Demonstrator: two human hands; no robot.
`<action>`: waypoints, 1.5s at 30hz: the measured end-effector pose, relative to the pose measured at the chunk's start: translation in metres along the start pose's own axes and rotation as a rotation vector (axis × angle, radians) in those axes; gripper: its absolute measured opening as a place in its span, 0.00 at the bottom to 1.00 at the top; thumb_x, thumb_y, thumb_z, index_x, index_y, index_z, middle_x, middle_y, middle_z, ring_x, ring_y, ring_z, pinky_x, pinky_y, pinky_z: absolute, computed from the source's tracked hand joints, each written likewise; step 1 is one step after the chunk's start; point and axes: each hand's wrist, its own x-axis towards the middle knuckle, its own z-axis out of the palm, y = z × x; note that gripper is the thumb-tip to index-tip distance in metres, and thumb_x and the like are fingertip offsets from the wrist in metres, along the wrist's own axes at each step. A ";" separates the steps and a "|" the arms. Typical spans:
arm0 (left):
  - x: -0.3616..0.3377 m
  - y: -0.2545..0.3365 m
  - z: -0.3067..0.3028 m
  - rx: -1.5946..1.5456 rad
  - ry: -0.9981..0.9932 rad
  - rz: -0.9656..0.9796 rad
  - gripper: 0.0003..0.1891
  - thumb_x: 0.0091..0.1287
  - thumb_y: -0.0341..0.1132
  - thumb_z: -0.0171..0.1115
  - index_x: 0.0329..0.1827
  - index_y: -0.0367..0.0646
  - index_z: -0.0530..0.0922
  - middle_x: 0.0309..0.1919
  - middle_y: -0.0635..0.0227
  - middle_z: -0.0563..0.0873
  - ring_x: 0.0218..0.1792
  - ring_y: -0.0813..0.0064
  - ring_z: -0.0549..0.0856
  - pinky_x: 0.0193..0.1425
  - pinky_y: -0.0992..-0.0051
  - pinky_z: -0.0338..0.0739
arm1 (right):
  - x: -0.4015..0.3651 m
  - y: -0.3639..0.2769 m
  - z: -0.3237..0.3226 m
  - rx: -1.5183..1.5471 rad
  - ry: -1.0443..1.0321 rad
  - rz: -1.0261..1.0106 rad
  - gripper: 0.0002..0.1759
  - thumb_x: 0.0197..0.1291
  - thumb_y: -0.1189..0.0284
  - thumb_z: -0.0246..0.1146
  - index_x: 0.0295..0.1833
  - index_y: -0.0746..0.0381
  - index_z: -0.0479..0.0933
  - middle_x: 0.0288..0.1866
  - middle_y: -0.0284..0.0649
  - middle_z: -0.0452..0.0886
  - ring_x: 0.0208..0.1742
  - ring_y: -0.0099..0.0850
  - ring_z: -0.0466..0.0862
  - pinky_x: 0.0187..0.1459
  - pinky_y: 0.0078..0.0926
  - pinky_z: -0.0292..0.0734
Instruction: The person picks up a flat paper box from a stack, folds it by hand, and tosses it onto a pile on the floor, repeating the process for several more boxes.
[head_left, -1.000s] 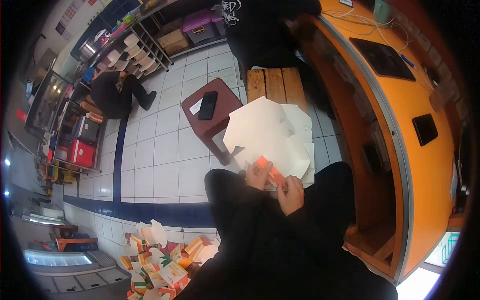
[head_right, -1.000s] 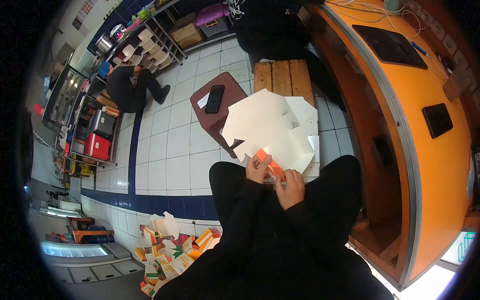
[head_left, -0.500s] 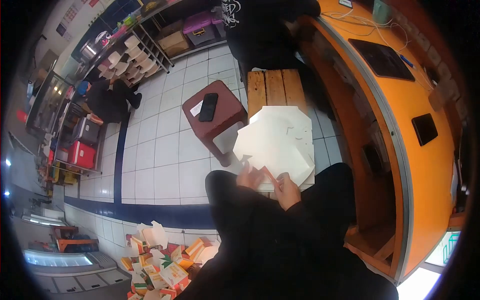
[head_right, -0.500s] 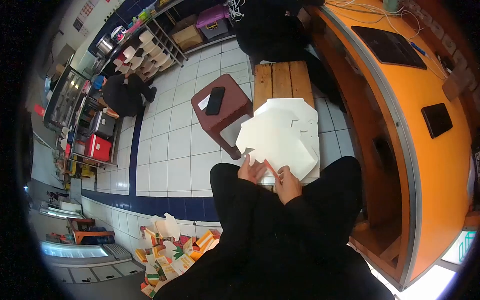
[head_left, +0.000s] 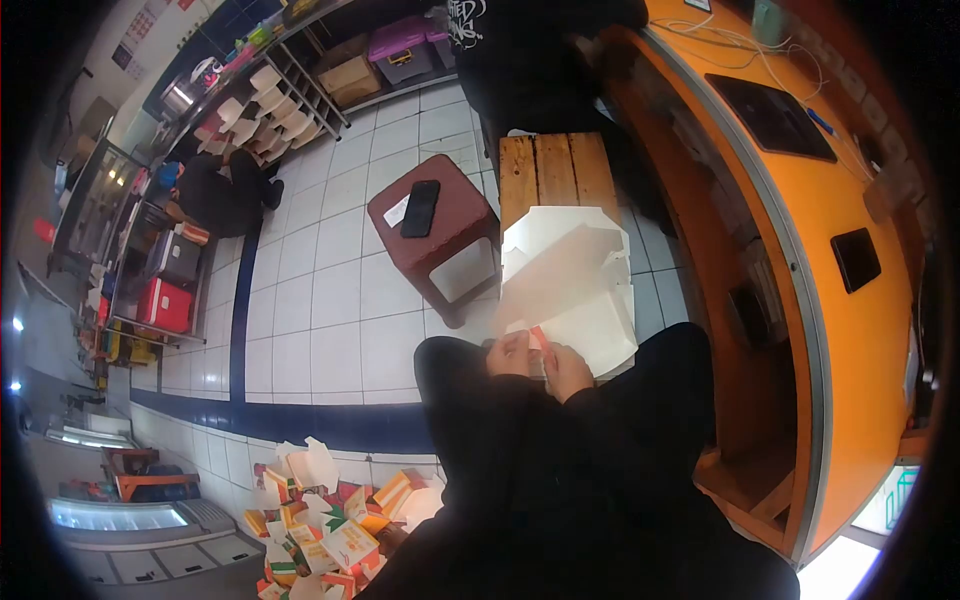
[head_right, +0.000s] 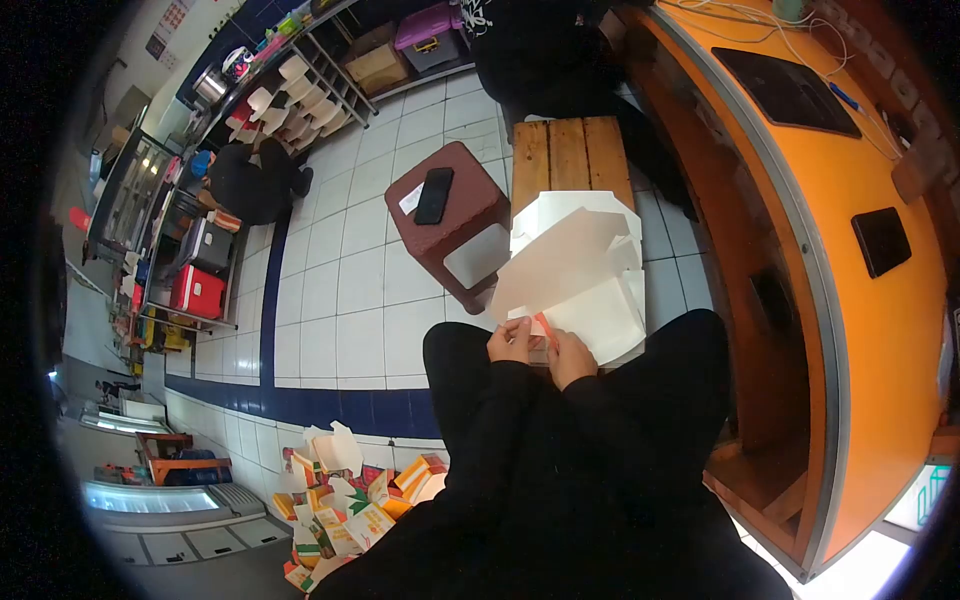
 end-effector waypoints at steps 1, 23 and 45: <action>-0.002 0.000 0.003 -0.095 0.010 -0.032 0.14 0.68 0.33 0.66 0.46 0.27 0.79 0.38 0.55 0.84 0.34 0.69 0.87 0.39 0.73 0.87 | 0.002 0.001 0.000 -0.004 -0.032 0.013 0.13 0.64 0.68 0.58 0.52 0.60 0.78 0.41 0.52 0.80 0.44 0.53 0.80 0.45 0.49 0.75; -0.013 0.039 0.009 0.978 0.213 0.907 0.09 0.60 0.35 0.70 0.40 0.42 0.81 0.31 0.63 0.83 0.30 0.62 0.84 0.30 0.66 0.78 | 0.074 0.091 -0.088 0.205 0.286 0.187 0.18 0.65 0.62 0.63 0.50 0.67 0.76 0.41 0.49 0.84 0.41 0.41 0.84 0.44 0.36 0.78; -0.021 0.006 0.098 0.661 -0.358 0.057 0.18 0.65 0.48 0.56 0.34 0.41 0.85 0.29 0.53 0.86 0.35 0.52 0.87 0.42 0.59 0.79 | 0.058 0.063 -0.077 0.060 0.168 0.187 0.17 0.62 0.62 0.63 0.34 0.68 0.78 0.27 0.45 0.85 0.27 0.35 0.87 0.35 0.32 0.80</action>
